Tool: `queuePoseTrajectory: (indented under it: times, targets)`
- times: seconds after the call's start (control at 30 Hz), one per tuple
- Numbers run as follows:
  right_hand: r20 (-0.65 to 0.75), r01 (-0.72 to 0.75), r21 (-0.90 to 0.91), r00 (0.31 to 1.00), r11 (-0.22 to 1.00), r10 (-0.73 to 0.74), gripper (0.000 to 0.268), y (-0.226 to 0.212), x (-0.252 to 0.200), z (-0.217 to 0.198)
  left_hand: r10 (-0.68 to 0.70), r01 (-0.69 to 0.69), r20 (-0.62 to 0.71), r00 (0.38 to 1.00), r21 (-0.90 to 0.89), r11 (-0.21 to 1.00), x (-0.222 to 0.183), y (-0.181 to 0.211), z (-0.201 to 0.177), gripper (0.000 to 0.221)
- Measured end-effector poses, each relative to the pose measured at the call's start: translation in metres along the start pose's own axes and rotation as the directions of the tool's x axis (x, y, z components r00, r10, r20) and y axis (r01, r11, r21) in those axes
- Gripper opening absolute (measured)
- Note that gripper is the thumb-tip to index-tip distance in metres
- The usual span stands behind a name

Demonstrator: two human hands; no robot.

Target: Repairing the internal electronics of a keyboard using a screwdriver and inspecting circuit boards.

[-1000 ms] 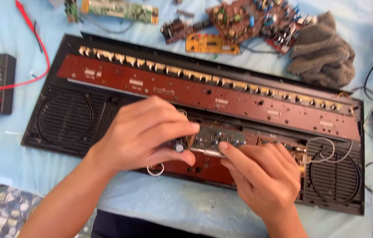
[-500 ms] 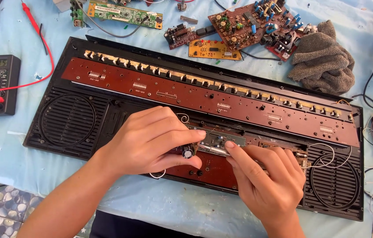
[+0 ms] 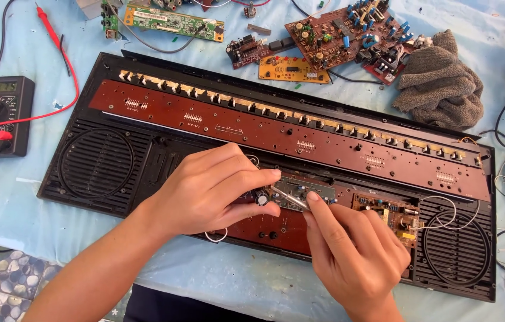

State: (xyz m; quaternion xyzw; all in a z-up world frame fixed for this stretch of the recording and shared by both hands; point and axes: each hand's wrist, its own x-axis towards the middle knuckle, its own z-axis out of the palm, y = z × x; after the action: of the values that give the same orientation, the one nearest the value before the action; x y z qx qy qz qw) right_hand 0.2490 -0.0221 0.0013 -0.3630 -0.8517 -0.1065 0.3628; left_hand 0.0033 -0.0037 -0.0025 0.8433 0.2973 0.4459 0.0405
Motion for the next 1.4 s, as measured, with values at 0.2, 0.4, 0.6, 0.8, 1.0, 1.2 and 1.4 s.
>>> queuePoseTrajectory:
  times: [0.2, 0.4, 0.6, 0.8, 1.0, 1.2, 1.4]
  targets:
    - [-0.036, 0.049, -0.058, 0.998, 0.997, -0.051, 0.011, 0.0, 0.002, -0.001, -0.005, 0.005, -0.006, 1.0, -0.031, 0.999, -0.001, 0.001, 0.004, 0.038]
    - [-0.022, 0.053, -0.016, 0.998, 0.998, -0.054, 0.014, 0.0, 0.0, -0.001, -0.007, 0.006, -0.007, 1.0, -0.028, 1.0, -0.001, 0.003, 0.005, 0.041]
    - [-0.021, -0.004, 0.093, 1.0, 0.996, 0.006, 0.016, 0.0, -0.001, 0.001, -0.02, 0.02, 0.006, 1.0, -0.044, 0.999, -0.001, 0.004, 0.006, 0.04]
    - [-0.001, 0.077, -0.047, 0.997, 0.996, -0.077, 0.009, 0.004, 0.009, -0.01, -0.012, 0.014, 0.041, 0.999, -0.052, 0.999, -0.001, 0.001, 0.005, 0.041]
    - [0.03, 0.122, -0.118, 0.992, 0.985, -0.12, 0.008, 0.004, 0.008, -0.013, -0.073, 0.079, 0.046, 0.996, -0.152, 0.985, -0.001, 0.002, 0.008, 0.041]
    - [0.043, 0.106, -0.06, 0.994, 0.993, -0.103, 0.013, -0.001, 0.009, -0.012, -0.062, 0.069, 0.054, 0.997, -0.124, 0.99, -0.001, 0.003, 0.009, 0.042]
    - [0.05, -0.018, 0.116, 0.999, 0.993, 0.012, 0.019, 0.0, 0.0, -0.008, -0.019, 0.025, 0.051, 0.999, -0.115, 0.993, -0.002, 0.003, 0.008, 0.042]
